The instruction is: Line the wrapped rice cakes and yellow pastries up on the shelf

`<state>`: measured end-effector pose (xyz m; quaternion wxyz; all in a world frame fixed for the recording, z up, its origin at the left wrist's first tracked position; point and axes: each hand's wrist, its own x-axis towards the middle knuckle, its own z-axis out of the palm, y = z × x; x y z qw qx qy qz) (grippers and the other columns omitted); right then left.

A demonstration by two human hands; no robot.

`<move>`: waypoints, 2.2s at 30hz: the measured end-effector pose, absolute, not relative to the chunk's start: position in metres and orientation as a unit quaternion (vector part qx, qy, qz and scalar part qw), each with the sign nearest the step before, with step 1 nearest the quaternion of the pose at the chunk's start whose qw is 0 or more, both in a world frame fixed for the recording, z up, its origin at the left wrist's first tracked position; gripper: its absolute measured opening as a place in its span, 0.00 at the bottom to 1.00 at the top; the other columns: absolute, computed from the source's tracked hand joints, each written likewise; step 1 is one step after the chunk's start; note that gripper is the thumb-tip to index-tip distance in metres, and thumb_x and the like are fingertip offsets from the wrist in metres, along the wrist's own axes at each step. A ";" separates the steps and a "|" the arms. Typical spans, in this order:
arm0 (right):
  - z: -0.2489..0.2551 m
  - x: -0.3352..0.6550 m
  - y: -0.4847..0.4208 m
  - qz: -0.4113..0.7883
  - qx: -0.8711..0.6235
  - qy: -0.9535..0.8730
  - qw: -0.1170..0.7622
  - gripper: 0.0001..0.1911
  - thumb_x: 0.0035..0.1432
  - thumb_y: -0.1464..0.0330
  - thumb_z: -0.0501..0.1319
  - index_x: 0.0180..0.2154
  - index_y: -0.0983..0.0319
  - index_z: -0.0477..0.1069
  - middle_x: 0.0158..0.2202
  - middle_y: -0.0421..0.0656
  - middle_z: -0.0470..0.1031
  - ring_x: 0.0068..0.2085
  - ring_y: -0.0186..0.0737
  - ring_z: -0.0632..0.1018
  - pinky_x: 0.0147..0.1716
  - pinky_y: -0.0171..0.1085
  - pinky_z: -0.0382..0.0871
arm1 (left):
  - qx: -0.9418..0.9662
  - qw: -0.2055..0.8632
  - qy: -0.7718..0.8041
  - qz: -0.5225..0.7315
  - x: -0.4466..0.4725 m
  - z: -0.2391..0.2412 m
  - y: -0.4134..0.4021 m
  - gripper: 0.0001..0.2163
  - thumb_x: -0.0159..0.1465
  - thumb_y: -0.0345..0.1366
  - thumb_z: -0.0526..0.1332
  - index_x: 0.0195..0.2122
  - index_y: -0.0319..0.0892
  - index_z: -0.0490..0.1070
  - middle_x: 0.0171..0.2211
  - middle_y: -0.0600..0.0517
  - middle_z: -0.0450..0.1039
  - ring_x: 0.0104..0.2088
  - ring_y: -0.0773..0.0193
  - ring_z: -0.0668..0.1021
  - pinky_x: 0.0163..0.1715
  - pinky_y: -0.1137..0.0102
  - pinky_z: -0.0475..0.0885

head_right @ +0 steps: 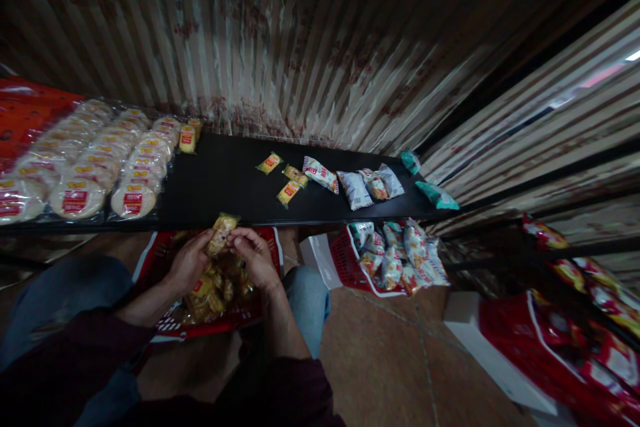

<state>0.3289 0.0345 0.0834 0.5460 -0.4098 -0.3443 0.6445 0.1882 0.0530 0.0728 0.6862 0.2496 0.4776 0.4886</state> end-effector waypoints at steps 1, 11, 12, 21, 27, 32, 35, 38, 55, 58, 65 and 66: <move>0.084 0.329 0.034 0.650 -0.406 -0.341 0.545 0.12 0.49 0.62 0.68 0.36 0.58 0.75 0.35 0.40 0.76 0.35 0.34 0.76 0.37 0.33 0.68 | 0.246 0.695 0.465 0.489 0.188 0.073 0.053 0.16 0.49 0.46 0.64 0.34 0.38 0.75 0.40 0.46 0.77 0.40 0.57 0.76 0.37 0.67 0.70; 0.082 0.328 0.034 0.649 -0.415 -0.350 0.533 0.13 0.48 0.61 0.68 0.37 0.59 0.74 0.34 0.40 0.76 0.31 0.32 0.75 0.31 0.31 0.67 | 0.175 0.722 0.449 0.496 0.189 0.084 0.051 0.17 0.45 0.43 0.67 0.31 0.36 0.73 0.28 0.50 0.76 0.32 0.60 0.77 0.29 0.70 0.68; 0.081 0.328 0.034 0.647 -0.415 -0.352 0.535 0.13 0.49 0.61 0.68 0.37 0.58 0.74 0.35 0.40 0.76 0.31 0.32 0.75 0.31 0.31 0.67 | 0.179 0.722 0.444 0.500 0.189 0.084 0.051 0.16 0.45 0.43 0.67 0.31 0.37 0.73 0.28 0.50 0.76 0.33 0.60 0.77 0.30 0.69 0.69; 0.084 0.329 0.034 0.634 -0.406 -0.366 0.547 0.14 0.49 0.60 0.67 0.39 0.58 0.74 0.38 0.42 0.76 0.35 0.35 0.76 0.36 0.34 0.68 | 0.134 0.741 0.441 0.487 0.192 0.079 0.053 0.11 0.47 0.35 0.65 0.31 0.37 0.72 0.26 0.52 0.75 0.29 0.62 0.77 0.26 0.70 0.69; 0.090 0.327 0.033 0.647 -0.387 -0.354 0.554 0.14 0.49 0.60 0.67 0.38 0.59 0.74 0.37 0.42 0.76 0.34 0.35 0.75 0.38 0.36 0.69 | 0.143 0.758 0.453 0.447 0.195 0.088 0.048 0.05 0.53 0.32 0.60 0.30 0.37 0.72 0.24 0.51 0.74 0.22 0.66 0.74 0.20 0.74 0.63; 0.089 0.326 0.032 0.644 -0.389 -0.363 0.550 0.15 0.50 0.59 0.66 0.38 0.59 0.74 0.38 0.43 0.76 0.34 0.36 0.75 0.38 0.37 0.69 | 0.097 0.759 0.476 0.433 0.198 0.098 0.047 0.06 0.57 0.30 0.56 0.25 0.37 0.71 0.21 0.52 0.71 0.19 0.69 0.71 0.19 0.73 0.64; 0.089 0.326 0.031 0.640 -0.392 -0.375 0.544 0.14 0.51 0.59 0.66 0.38 0.59 0.74 0.36 0.43 0.76 0.34 0.35 0.75 0.38 0.36 0.69 | 0.074 0.761 0.472 0.439 0.198 0.099 0.048 0.07 0.56 0.28 0.56 0.23 0.37 0.70 0.20 0.52 0.70 0.19 0.69 0.72 0.20 0.74 0.66; 0.089 0.327 0.031 0.639 -0.392 -0.388 0.536 0.13 0.52 0.59 0.65 0.38 0.59 0.75 0.35 0.41 0.75 0.32 0.34 0.74 0.38 0.36 0.69 | 0.076 0.771 0.460 0.433 0.198 0.097 0.049 0.06 0.55 0.28 0.56 0.23 0.38 0.70 0.19 0.52 0.70 0.19 0.69 0.72 0.20 0.74 0.66; 0.096 0.331 0.030 0.623 -0.404 -0.428 0.515 0.11 0.55 0.60 0.62 0.39 0.57 0.75 0.27 0.39 0.73 0.27 0.35 0.72 0.32 0.36 0.66 | 0.154 0.789 0.425 0.416 0.194 0.091 0.045 0.11 0.51 0.39 0.63 0.32 0.37 0.72 0.23 0.52 0.73 0.18 0.68 0.72 0.19 0.73 0.60; 0.100 0.333 0.029 0.592 -0.434 -0.441 0.516 0.11 0.55 0.60 0.62 0.38 0.57 0.76 0.29 0.39 0.74 0.30 0.36 0.73 0.35 0.35 0.66 | 0.140 0.791 0.417 0.425 0.193 0.091 0.046 0.11 0.50 0.38 0.65 0.32 0.38 0.72 0.25 0.52 0.73 0.22 0.68 0.73 0.20 0.73 0.62; 0.099 0.338 0.027 0.541 -0.481 -0.471 0.504 0.09 0.55 0.61 0.62 0.35 0.58 0.74 0.30 0.37 0.70 0.32 0.32 0.69 0.35 0.31 0.62 | 0.179 0.782 0.381 0.460 0.186 0.094 0.047 0.12 0.49 0.38 0.67 0.32 0.40 0.71 0.30 0.54 0.73 0.29 0.68 0.74 0.25 0.74 0.65; 0.099 0.337 0.027 0.539 -0.484 -0.472 0.503 0.09 0.54 0.60 0.62 0.35 0.58 0.73 0.29 0.37 0.70 0.32 0.32 0.69 0.35 0.31 0.62 | 0.188 0.779 0.378 0.464 0.185 0.095 0.047 0.12 0.48 0.38 0.68 0.32 0.40 0.71 0.29 0.54 0.73 0.29 0.67 0.74 0.27 0.74 0.66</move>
